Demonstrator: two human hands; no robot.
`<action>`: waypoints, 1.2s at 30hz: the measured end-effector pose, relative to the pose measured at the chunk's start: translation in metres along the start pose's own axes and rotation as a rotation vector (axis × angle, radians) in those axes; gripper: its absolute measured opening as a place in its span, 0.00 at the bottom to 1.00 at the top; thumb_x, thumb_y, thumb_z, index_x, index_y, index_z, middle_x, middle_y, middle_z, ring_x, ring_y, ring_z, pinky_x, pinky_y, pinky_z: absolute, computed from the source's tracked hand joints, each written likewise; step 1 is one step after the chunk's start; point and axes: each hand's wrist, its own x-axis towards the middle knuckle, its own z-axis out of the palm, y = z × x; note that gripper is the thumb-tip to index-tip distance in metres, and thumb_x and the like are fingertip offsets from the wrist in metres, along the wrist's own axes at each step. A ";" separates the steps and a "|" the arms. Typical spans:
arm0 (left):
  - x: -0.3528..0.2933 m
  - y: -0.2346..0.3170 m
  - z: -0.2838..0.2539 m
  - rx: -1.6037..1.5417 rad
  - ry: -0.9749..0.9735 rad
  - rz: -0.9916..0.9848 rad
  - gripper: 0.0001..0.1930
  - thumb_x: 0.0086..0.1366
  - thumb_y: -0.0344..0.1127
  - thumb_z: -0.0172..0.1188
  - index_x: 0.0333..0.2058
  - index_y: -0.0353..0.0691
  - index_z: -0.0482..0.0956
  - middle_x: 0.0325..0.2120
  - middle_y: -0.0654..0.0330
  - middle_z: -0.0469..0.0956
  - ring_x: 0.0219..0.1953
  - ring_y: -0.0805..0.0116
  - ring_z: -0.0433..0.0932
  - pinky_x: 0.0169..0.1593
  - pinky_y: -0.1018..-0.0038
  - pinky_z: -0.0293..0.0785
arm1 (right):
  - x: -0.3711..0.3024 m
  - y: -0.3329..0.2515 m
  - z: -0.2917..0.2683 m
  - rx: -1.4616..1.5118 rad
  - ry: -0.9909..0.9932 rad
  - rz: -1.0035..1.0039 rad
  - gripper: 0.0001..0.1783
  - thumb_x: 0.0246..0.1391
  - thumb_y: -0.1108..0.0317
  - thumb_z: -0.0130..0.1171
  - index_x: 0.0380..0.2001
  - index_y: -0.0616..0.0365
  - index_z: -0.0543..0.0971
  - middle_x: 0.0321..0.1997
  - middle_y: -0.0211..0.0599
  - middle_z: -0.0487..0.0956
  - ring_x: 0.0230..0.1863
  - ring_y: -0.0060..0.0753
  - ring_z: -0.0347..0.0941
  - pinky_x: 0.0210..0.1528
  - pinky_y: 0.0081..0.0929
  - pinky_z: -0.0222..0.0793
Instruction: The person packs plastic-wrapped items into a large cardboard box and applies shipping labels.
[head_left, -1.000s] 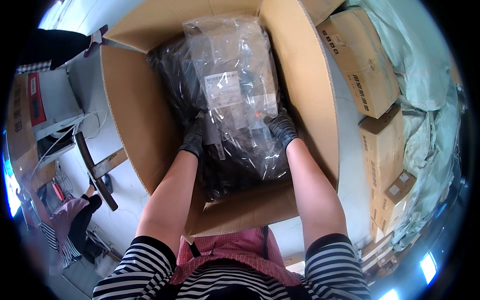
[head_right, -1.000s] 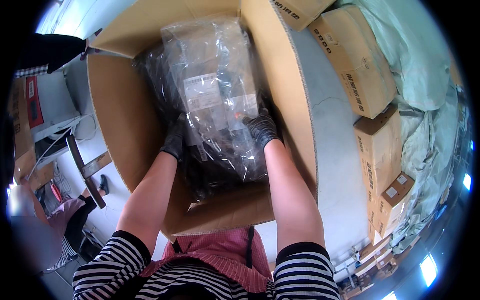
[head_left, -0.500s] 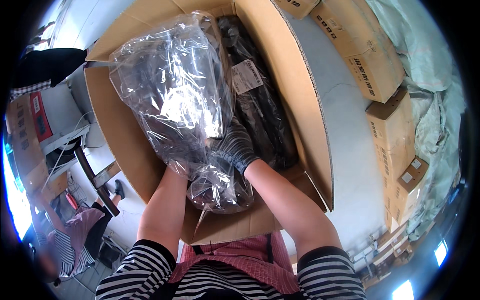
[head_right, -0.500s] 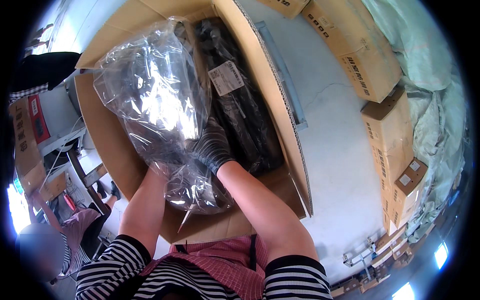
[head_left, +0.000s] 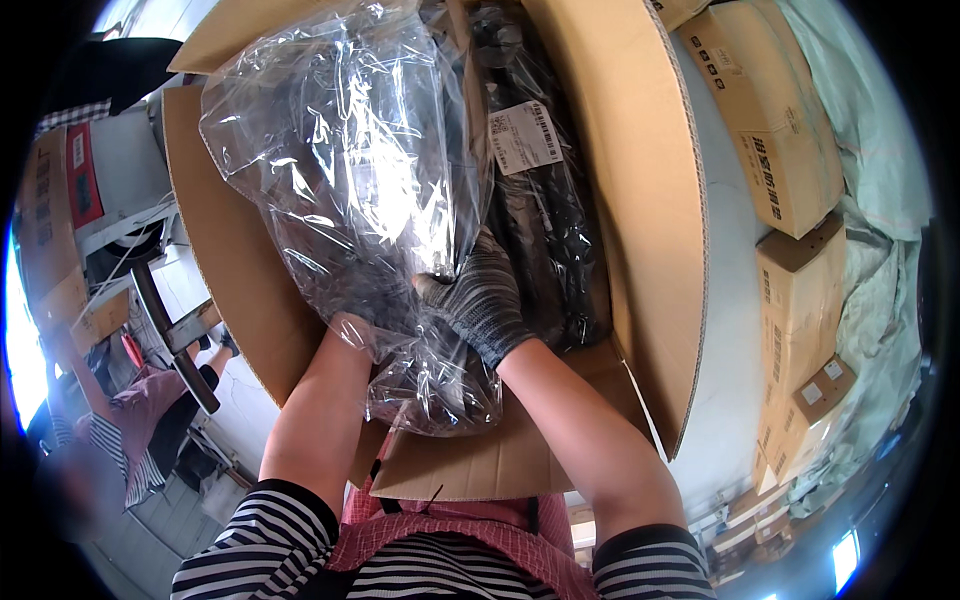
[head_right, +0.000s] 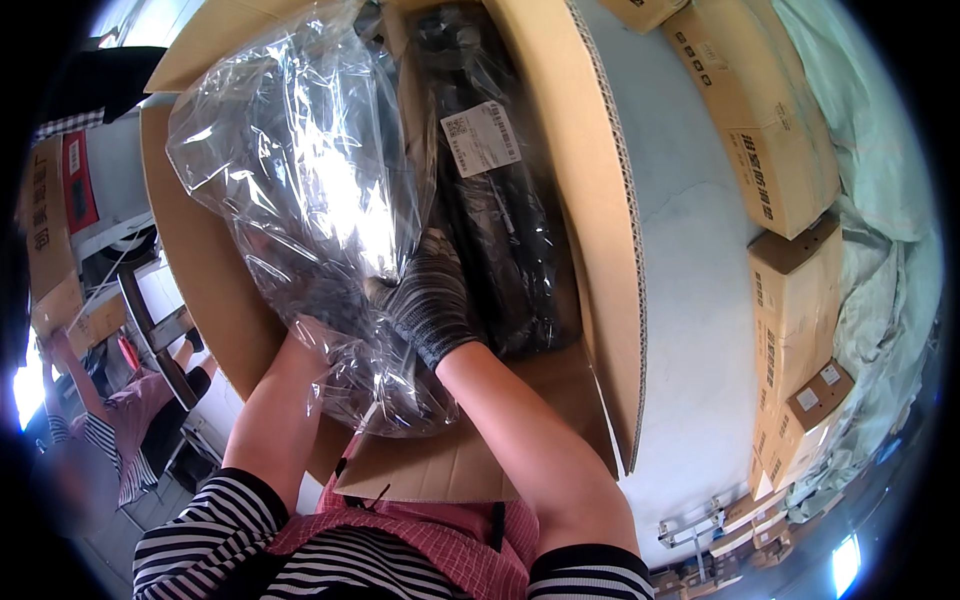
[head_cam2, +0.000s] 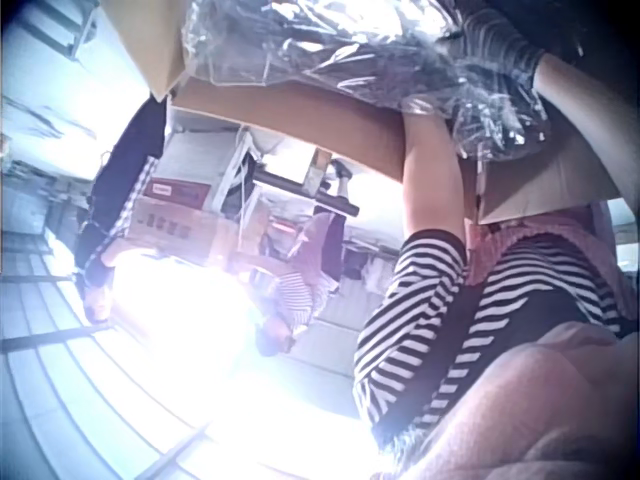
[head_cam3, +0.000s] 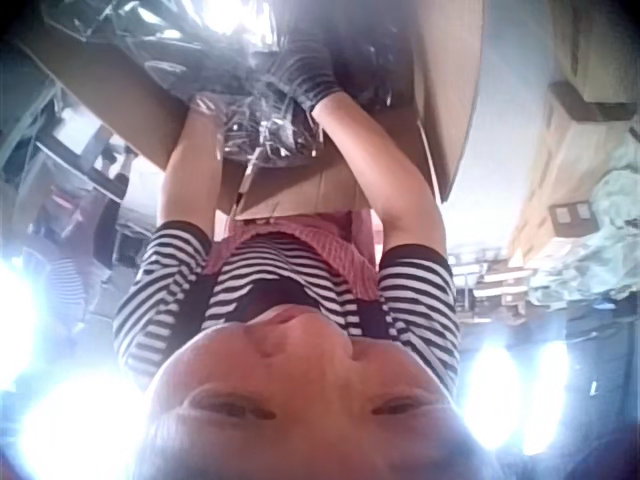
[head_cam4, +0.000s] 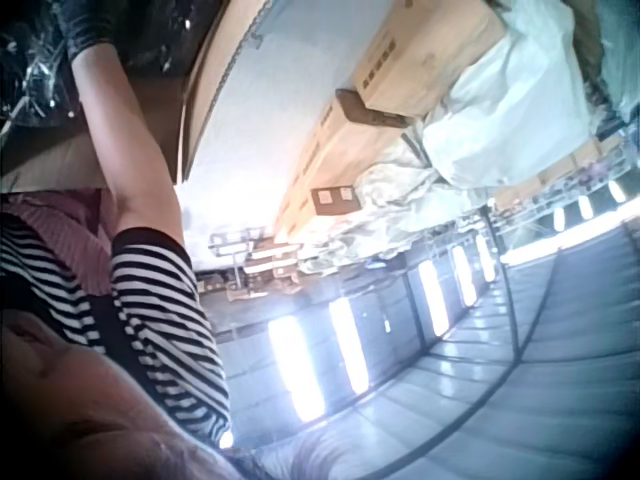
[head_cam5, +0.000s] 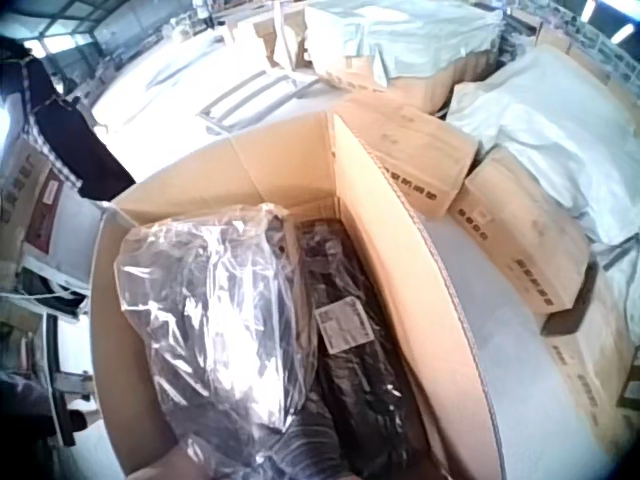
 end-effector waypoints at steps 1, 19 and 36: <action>0.000 -0.001 -0.003 -0.008 0.005 0.003 0.22 0.68 0.47 0.44 0.55 0.39 0.65 0.48 0.54 0.70 0.48 0.63 0.71 0.49 0.68 0.71 | 0.000 0.000 0.001 0.011 0.000 -0.001 0.34 0.33 0.64 0.69 0.47 0.63 0.71 0.43 0.51 0.75 0.46 0.51 0.72 0.52 0.39 0.67; 0.013 -0.009 -0.025 -0.049 0.074 0.059 0.22 0.71 0.42 0.38 0.59 0.38 0.61 0.52 0.55 0.69 0.51 0.64 0.70 0.53 0.72 0.69 | 0.000 0.000 -0.001 -0.079 -0.036 0.016 0.40 0.36 0.57 0.70 0.51 0.67 0.66 0.46 0.59 0.72 0.50 0.57 0.69 0.55 0.42 0.64; 0.004 -0.006 -0.022 -0.009 0.070 0.076 0.20 0.71 0.38 0.38 0.59 0.38 0.61 0.52 0.55 0.69 0.50 0.64 0.70 0.53 0.71 0.70 | 0.000 -0.003 -0.002 -0.022 -0.026 0.015 0.37 0.35 0.57 0.71 0.47 0.65 0.69 0.43 0.56 0.72 0.48 0.54 0.69 0.55 0.42 0.64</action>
